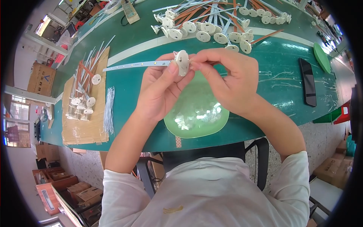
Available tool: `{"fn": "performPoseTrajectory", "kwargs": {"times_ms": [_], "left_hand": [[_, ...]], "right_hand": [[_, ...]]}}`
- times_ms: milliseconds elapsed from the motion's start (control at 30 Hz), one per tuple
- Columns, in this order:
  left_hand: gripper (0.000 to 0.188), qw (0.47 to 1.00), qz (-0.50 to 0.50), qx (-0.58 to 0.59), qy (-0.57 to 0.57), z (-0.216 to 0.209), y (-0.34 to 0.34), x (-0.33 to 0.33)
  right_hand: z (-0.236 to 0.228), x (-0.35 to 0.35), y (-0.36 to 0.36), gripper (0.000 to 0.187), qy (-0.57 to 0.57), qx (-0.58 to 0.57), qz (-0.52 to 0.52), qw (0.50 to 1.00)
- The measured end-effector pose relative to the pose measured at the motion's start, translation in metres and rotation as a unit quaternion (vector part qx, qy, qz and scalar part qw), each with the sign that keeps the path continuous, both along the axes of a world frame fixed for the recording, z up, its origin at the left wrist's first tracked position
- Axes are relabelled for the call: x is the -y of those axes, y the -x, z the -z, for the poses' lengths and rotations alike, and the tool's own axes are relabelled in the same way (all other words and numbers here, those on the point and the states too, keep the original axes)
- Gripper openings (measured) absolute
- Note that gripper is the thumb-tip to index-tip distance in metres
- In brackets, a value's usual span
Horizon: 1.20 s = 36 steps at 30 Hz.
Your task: Manual assembly of LED strips onto plastic circular bases on a factory production line.
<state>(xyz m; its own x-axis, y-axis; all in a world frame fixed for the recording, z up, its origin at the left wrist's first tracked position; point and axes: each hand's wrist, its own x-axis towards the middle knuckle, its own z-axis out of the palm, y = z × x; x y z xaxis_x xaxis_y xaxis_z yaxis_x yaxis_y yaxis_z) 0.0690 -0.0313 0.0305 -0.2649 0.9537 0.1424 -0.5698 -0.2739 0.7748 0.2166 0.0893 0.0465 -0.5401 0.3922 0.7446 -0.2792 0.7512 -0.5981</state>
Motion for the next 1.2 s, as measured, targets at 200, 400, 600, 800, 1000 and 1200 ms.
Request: {"fn": "performPoseTrajectory", "kwargs": {"times_ms": [200, 400, 600, 800, 1000, 1200], "left_hand": [[0.034, 1.0, -0.007, 0.001, 0.002, 0.0014, -0.0027, -0.0017], [0.03, 1.0, -0.021, -0.004, -0.006, 0.0017, -0.0027, -0.0016], [0.028, 0.999, -0.043, -0.018, -0.007, 0.0006, -0.004, -0.0028], [0.028, 0.998, -0.063, -0.023, -0.001, 0.0008, -0.0049, -0.0027], [0.029, 0.997, -0.065, -0.043, 0.005, -0.0009, -0.0068, -0.0029], [0.028, 0.998, -0.056, -0.042, 0.005, 0.0013, -0.0047, -0.0027]], "right_hand": [[0.002, 0.0017, 0.0002, 0.009, -0.011, -0.005, -0.002, 1.0], [0.0065, 0.0062, 0.0027, 0.009, 0.008, 0.024, -0.005, 1.0], [0.0073, 0.0026, 0.0058, 0.013, -0.026, 0.01, 0.009, 1.0], [0.005, 0.0057, 0.0065, 0.014, 0.031, 0.017, -0.007, 0.999], [0.0066, 0.0058, 0.0064, 0.012, 0.012, 0.011, 0.008, 1.0], [0.0062, 0.0048, 0.0047, 0.01, 0.005, 0.026, 0.012, 1.0]]}}
